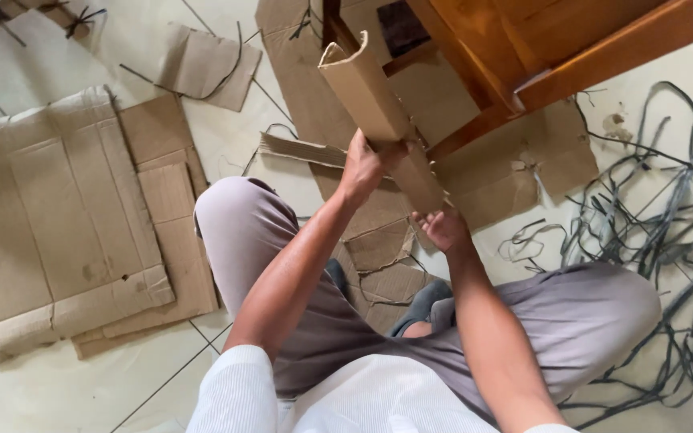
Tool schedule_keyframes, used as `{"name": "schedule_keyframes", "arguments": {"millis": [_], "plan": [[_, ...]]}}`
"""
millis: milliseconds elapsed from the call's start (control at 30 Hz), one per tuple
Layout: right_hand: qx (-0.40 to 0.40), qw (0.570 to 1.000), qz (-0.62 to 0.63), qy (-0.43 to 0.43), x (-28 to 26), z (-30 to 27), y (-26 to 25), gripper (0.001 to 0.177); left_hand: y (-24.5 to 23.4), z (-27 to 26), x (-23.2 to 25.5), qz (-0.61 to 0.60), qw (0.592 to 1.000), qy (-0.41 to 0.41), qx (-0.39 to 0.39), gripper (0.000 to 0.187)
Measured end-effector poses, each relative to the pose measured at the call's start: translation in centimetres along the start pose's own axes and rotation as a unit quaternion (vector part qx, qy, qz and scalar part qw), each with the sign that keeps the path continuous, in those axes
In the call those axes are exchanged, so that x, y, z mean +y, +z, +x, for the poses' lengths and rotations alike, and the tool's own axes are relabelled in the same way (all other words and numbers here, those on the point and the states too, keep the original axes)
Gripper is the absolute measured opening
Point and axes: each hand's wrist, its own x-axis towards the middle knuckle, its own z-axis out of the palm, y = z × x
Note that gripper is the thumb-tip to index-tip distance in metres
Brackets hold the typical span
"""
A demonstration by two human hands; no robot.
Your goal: Wrapping furniture legs with cardboard and securing them with plastic ties for protection.
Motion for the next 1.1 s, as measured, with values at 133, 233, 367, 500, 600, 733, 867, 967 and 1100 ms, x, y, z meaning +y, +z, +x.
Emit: {"name": "schedule_keyframes", "arguments": {"millis": [133, 233, 367, 500, 600, 733, 867, 967, 1100], "plan": [[0.291, 0.916, -0.239, -0.137, -1.2, -2.6, 4.8, 0.026, 0.9, -0.7, 0.9, 0.148, 0.988, -0.015, -0.035, 0.061], [0.317, 0.876, -0.276, -0.238, -0.4, -5.2, 13.9, 0.022, 2.3, -2.2, 3.2, 0.203, 0.975, -0.030, -0.084, 0.062], [0.236, 0.795, -0.448, -0.335, 0.7, -8.2, 23.8, 0.027, 3.1, -2.5, 1.6, 0.274, 0.949, -0.006, -0.156, 0.066], [0.126, 0.700, -0.527, -0.466, 1.5, -9.8, 26.5, 0.036, 4.1, -2.8, 0.7, 0.296, 0.939, 0.022, -0.173, 0.068], [0.078, 0.616, -0.587, -0.520, 1.6, -10.2, 26.6, 0.056, 4.7, -2.5, -1.4, 0.340, 0.922, 0.057, -0.175, 0.069], [0.080, 0.612, -0.599, -0.510, 1.9, -11.1, 29.1, 0.052, 5.6, -2.4, -2.6, 0.390, 0.898, 0.095, -0.180, 0.072], [0.072, 0.618, -0.582, -0.523, 1.1, -10.0, 25.5, 0.048, 5.9, -2.5, -3.4, 0.428, 0.873, 0.092, -0.215, 0.075], [0.035, 0.709, -0.517, -0.479, -0.5, -10.3, 24.3, 0.042, 5.8, -2.2, -5.4, 0.416, 0.878, 0.097, -0.218, 0.076], [0.085, 0.626, -0.546, -0.550, 0.2, -9.4, 24.7, 0.046, 6.2, -2.4, -3.3, 0.409, 0.884, 0.098, -0.202, 0.077]]}}
